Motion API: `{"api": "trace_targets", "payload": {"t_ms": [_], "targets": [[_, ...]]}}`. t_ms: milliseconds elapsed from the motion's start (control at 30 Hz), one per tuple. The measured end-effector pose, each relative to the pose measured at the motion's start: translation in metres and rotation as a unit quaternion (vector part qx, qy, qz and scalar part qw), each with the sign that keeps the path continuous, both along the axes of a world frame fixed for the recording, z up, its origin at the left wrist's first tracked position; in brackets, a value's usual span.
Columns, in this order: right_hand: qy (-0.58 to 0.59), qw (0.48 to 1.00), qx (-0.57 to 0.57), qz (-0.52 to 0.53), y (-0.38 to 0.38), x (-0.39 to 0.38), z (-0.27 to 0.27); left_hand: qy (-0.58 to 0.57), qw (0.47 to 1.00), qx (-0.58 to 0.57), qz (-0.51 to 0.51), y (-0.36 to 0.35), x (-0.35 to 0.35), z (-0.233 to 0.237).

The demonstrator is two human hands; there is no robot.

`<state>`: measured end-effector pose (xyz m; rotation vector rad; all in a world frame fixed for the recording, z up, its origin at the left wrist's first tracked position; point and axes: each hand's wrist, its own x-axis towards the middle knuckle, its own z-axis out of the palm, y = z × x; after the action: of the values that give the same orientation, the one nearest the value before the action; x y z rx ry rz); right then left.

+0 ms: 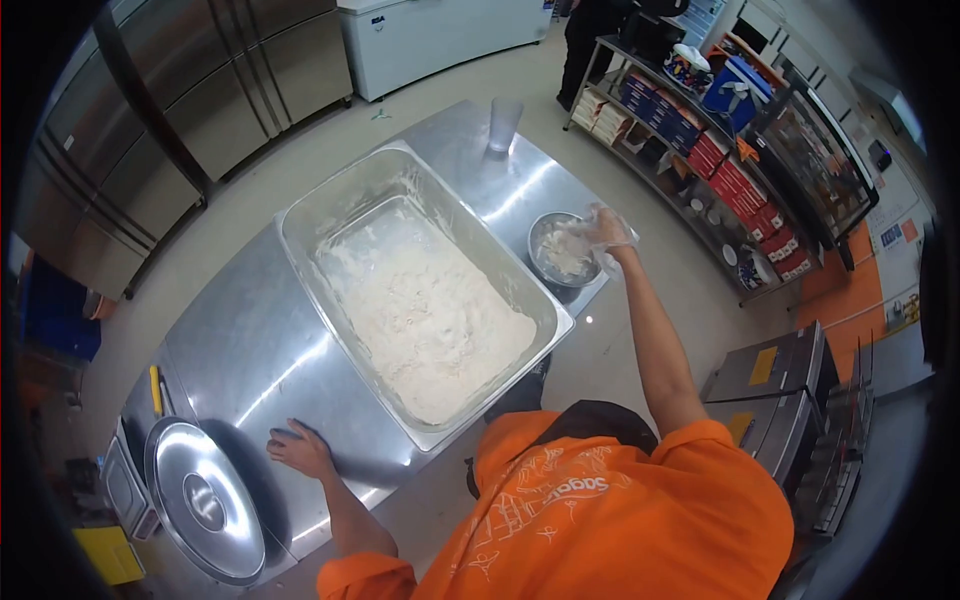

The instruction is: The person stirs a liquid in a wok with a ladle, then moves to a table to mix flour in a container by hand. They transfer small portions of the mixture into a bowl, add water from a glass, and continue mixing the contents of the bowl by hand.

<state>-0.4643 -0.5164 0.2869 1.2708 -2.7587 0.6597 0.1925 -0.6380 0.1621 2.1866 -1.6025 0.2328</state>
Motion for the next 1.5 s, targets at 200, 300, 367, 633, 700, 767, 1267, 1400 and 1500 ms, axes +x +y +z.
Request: {"api": "trace_targets", "payload": {"t_ms": [200, 300, 367, 633, 700, 767, 1267, 1400, 1500], "targets": [[0.034, 0.988, -0.03, 0.145, -0.041, 0.108, 0.05, 0.002, 1.0, -0.011, -0.011, 0.003, -0.002, 0.009], [-0.053, 0.942, -0.004, 0.332, -0.071, 0.193, 0.074, 0.003, 1.0, -0.02, -0.005, 0.0, 0.0, 0.003], [-0.016, 0.883, -0.085, 0.461, -0.088, 0.218, 0.001, 0.006, 1.0, -0.026, -0.006, 0.002, 0.003, 0.005], [0.051, 0.761, 0.314, 0.566, -0.105, 0.242, -0.077, 0.026, 0.999, -0.01, 0.031, -0.001, -0.001, 0.009], [0.019, 0.789, 0.252, 0.56, -0.102, 0.221, -0.068, 0.037, 0.999, -0.003, 0.025, 0.0, -0.003, 0.018], [-0.009, 0.818, 0.178, 0.547, -0.108, 0.213, -0.047, 0.048, 0.998, -0.002, 0.036, -0.001, -0.001, 0.016], [-0.017, 0.919, 0.139, 0.369, -0.103, 0.194, 0.025, 0.062, 0.997, 0.009, 0.046, -0.002, 0.0, 0.017], [0.122, 0.856, -0.009, 0.502, -0.103, 0.189, 0.036, 0.07, 0.996, 0.02, 0.044, -0.001, 0.0, 0.018], [0.09, 0.885, 0.057, 0.453, -0.098, 0.192, 0.04, 0.051, 0.998, -0.01, 0.04, -0.002, 0.0, 0.014]]}}
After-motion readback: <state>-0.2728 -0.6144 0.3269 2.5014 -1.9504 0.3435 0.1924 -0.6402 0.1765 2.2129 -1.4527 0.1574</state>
